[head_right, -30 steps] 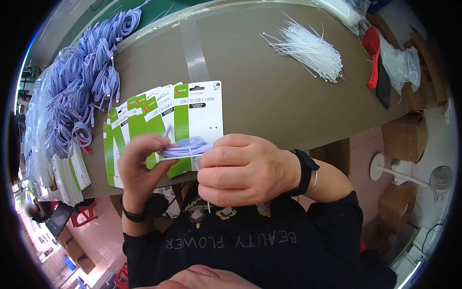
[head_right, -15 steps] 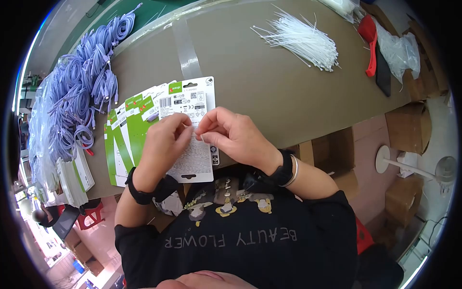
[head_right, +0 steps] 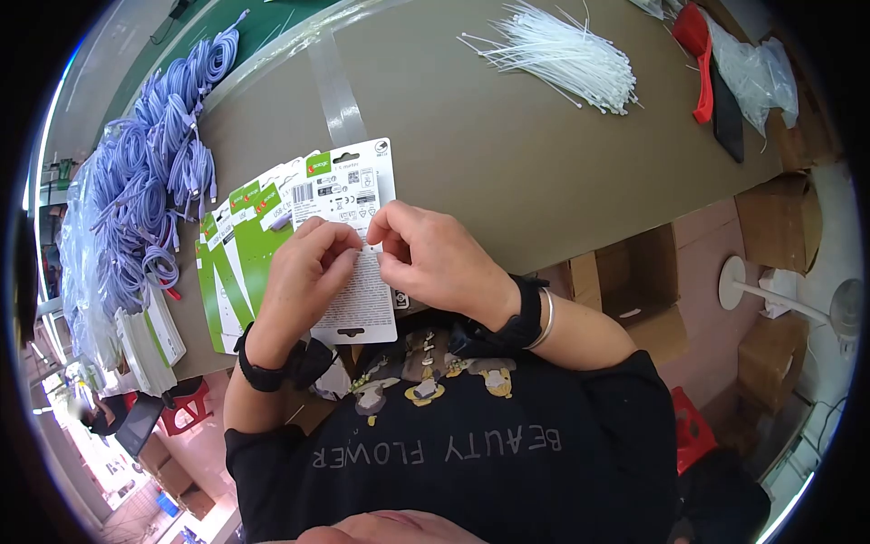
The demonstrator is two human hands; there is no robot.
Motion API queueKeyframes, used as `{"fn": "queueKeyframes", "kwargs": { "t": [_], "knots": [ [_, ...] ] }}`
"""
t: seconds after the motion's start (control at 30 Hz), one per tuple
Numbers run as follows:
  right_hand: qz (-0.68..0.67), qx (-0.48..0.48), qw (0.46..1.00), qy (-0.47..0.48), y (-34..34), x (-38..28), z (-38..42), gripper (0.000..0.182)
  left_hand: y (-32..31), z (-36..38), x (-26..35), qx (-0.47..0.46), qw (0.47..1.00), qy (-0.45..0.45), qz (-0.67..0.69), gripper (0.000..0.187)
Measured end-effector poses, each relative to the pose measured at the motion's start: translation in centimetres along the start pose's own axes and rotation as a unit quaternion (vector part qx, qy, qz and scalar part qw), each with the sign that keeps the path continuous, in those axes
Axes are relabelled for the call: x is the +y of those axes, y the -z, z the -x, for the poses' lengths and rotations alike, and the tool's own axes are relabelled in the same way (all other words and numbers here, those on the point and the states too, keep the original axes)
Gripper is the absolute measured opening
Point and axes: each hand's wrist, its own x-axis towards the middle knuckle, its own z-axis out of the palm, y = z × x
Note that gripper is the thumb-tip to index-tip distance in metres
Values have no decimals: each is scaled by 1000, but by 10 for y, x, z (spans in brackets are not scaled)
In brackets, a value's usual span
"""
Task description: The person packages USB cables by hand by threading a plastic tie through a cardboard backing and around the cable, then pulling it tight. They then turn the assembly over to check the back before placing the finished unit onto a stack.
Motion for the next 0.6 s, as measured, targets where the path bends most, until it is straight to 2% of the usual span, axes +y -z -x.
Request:
{"fn": "queueKeyframes", "kwargs": {
  "t": [0.17,0.47,0.6],
  "knots": [
    [45,-1,999,13,1,-3,0,15,1,0,2,1,1000,3,3,9],
    [34,17,999,12,-6,0,0,16,1,0,1,-3,1000,1,2,10],
    [75,32,996,42,-13,0,-1,17,5,0,-1,-14,1000,-11,6,11]
  ]
}}
